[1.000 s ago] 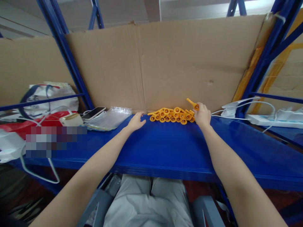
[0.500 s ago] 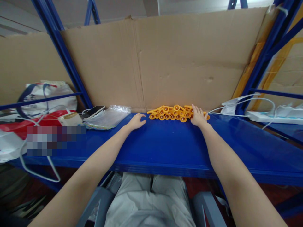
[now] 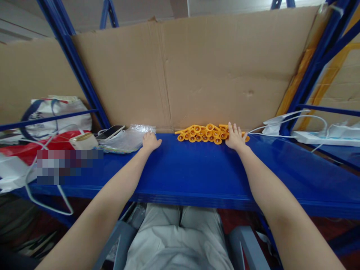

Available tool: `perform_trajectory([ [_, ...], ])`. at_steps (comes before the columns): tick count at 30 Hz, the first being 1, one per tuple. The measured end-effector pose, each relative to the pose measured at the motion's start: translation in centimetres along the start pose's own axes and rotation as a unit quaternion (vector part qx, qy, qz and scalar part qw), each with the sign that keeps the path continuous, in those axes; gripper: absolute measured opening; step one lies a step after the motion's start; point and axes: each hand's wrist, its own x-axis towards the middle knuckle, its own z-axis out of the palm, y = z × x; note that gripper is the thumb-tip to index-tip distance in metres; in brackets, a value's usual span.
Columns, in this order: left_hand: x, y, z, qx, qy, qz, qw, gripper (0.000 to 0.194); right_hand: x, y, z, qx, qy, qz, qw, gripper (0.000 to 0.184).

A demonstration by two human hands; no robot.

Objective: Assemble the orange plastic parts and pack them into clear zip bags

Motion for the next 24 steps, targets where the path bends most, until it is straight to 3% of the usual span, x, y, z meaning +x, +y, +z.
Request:
perform_trajectory([
  [4,0.4,-1.8,0.3,0.015,-0.043,-0.106,0.993,0.064,-0.1,-0.3,-0.2,0.01,-0.003,-0.003,1.0,0.087],
  [7,0.6,-2.5,0.7,0.002,-0.071,-0.143,0.987,0.065,0.1,-0.2,0.0,0.004,-0.001,-0.007,1.0,0.088],
  [17,1.1,-2.2,1.1,-0.022,-0.029,-0.113,0.993,0.059,0.4,0.1,0.5,0.036,0.008,-0.02,0.999,0.086],
  [24,1.0,-2.4,1.2,-0.007,-0.061,-0.123,0.99,0.059,0.0,-0.3,0.0,0.015,-0.008,-0.01,1.0,0.085],
])
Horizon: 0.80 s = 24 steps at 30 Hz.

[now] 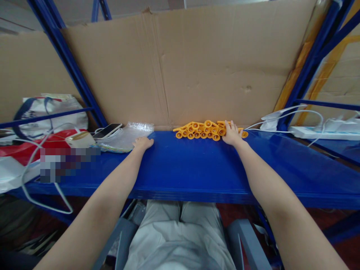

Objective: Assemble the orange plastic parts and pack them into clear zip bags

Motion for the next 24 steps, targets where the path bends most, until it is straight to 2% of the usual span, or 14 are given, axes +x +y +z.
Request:
perform_trajectory([
  [5,-0.3,0.0,-0.3,-0.002,-0.009,0.003,1.0,0.056,-0.1,0.0,-0.1,0.001,0.015,-0.005,1.0,0.085],
  [8,-0.4,0.0,-0.5,0.009,-0.013,0.011,1.0,0.053,-0.3,-0.7,-0.6,0.004,0.073,-0.026,0.997,0.083],
  [11,-0.4,0.0,-0.5,0.032,0.005,0.031,0.999,0.049,-0.8,-3.2,-1.7,0.02,0.155,-0.073,0.985,0.073],
  [13,-0.4,-0.1,-0.4,0.042,0.024,0.042,0.998,0.048,-1.1,-5.7,-2.3,0.027,0.18,-0.12,0.976,0.067],
  [16,-0.4,-0.3,-0.2,0.035,0.048,0.029,0.998,0.044,-1.5,-10.0,-2.4,0.008,0.165,-0.213,0.963,0.059],
  [19,-0.4,-0.5,-0.4,0.004,0.043,0.002,0.999,0.043,-1.3,-14.1,-1.7,-0.024,0.127,-0.302,0.944,0.055],
  [24,-0.4,-0.9,-0.9,-0.006,0.029,0.009,1.0,0.039,0.0,-18.8,-0.1,-0.074,0.044,-0.349,0.933,0.048],
])
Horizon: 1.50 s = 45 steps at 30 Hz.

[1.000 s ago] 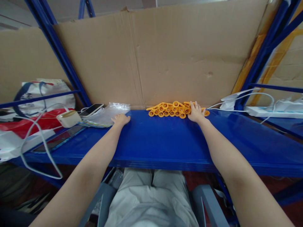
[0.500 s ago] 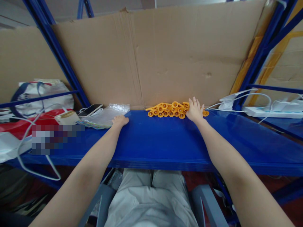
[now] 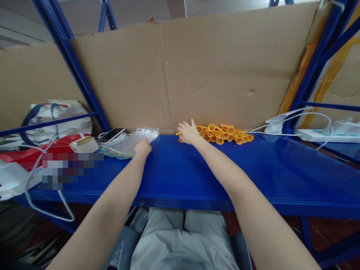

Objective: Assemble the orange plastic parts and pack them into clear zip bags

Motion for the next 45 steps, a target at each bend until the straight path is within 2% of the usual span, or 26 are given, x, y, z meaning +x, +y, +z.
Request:
perform_trajectory([
  [3,-0.2,0.0,-0.3,0.013,0.008,0.006,1.0,0.037,1.5,-0.5,0.8,-0.01,-0.075,-0.014,0.997,0.045],
  [6,-0.4,0.2,-0.7,0.031,0.006,0.007,0.999,0.037,2.3,-0.6,1.4,-0.016,-0.155,0.021,0.988,0.04],
  [9,-0.7,0.4,-1.0,0.055,0.023,0.023,0.998,0.037,2.4,-0.7,1.5,-0.022,-0.183,0.062,0.981,0.04],
  [12,-0.9,0.7,-1.4,0.072,0.041,0.04,0.996,0.036,2.2,-1.0,1.6,-0.029,-0.176,0.074,0.981,0.042],
  [16,-1.2,1.2,-1.9,0.081,0.038,0.073,0.993,0.039,1.8,-1.2,1.7,-0.027,-0.156,0.087,0.984,0.044],
  [22,-1.8,3.0,-1.9,0.057,0.04,0.199,0.977,0.047,0.7,-0.3,1.0,-0.031,-0.169,0.115,0.978,0.045],
  [31,-2.2,4.5,-0.5,-0.022,-0.062,0.365,0.929,0.058,-2.8,2.6,0.5,-0.038,-0.157,0.115,0.98,0.041],
  [37,-2.2,4.7,-0.6,-0.081,-0.116,0.373,0.917,0.058,-3.9,3.6,0.5,-0.048,-0.141,0.107,0.983,0.042],
  [41,-2.4,5.0,-1.1,-0.111,-0.123,0.387,0.907,0.052,-4.7,3.9,0.3,-0.047,-0.123,0.099,0.986,0.046],
  [45,-2.9,5.4,-1.3,-0.108,-0.124,0.395,0.904,0.051,-5.7,3.7,0.6,-0.053,-0.079,0.088,0.992,0.044],
])
